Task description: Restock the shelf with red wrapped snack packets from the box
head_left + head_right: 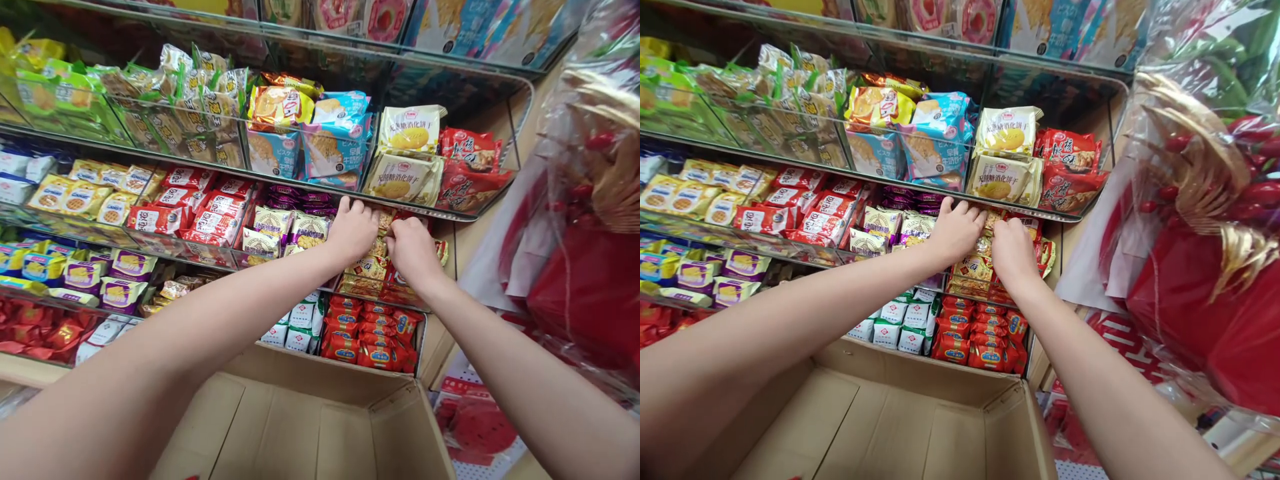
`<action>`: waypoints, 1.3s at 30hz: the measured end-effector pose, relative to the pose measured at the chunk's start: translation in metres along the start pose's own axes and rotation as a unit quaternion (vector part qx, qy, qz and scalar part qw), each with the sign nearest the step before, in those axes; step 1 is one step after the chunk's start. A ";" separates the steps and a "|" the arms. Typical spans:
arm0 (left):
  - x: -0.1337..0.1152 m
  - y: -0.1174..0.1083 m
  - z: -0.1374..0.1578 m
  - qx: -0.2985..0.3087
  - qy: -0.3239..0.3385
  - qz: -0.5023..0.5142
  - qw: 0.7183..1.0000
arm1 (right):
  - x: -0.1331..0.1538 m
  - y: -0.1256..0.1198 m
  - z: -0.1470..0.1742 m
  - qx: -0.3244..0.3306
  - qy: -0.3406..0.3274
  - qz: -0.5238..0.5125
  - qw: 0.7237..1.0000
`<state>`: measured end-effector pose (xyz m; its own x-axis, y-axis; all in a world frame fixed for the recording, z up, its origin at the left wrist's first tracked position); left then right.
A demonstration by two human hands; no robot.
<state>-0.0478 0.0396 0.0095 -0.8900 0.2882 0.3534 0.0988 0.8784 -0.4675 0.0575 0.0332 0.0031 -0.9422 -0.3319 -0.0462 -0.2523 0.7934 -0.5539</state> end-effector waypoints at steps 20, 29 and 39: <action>-0.012 0.003 -0.009 0.225 0.052 -0.058 0.971 | -0.009 0.012 -0.014 0.252 0.012 0.074 0.965; -0.001 -0.009 0.008 0.223 0.072 -0.091 0.968 | -0.009 0.011 -0.003 0.264 -0.017 0.078 0.961; -0.007 -0.009 0.001 0.317 0.048 -0.087 0.943 | -0.010 0.012 -0.007 0.281 -0.025 0.076 0.956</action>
<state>-0.0429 0.0291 0.0110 -0.8211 0.2205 0.5265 -0.3575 0.5205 -0.7755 0.0628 0.0496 0.0023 -0.9432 -0.2701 -0.1935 0.0579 0.4398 -0.8962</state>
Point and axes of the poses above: each hand's wrist, its own z-axis away from the middle knuckle, its own y-axis out of the palm, x = y × z, the point moved 4 cm from there along -z, towards the middle knuckle, and after that the axes turned 3 degrees about -z, right-handed, at the moved point
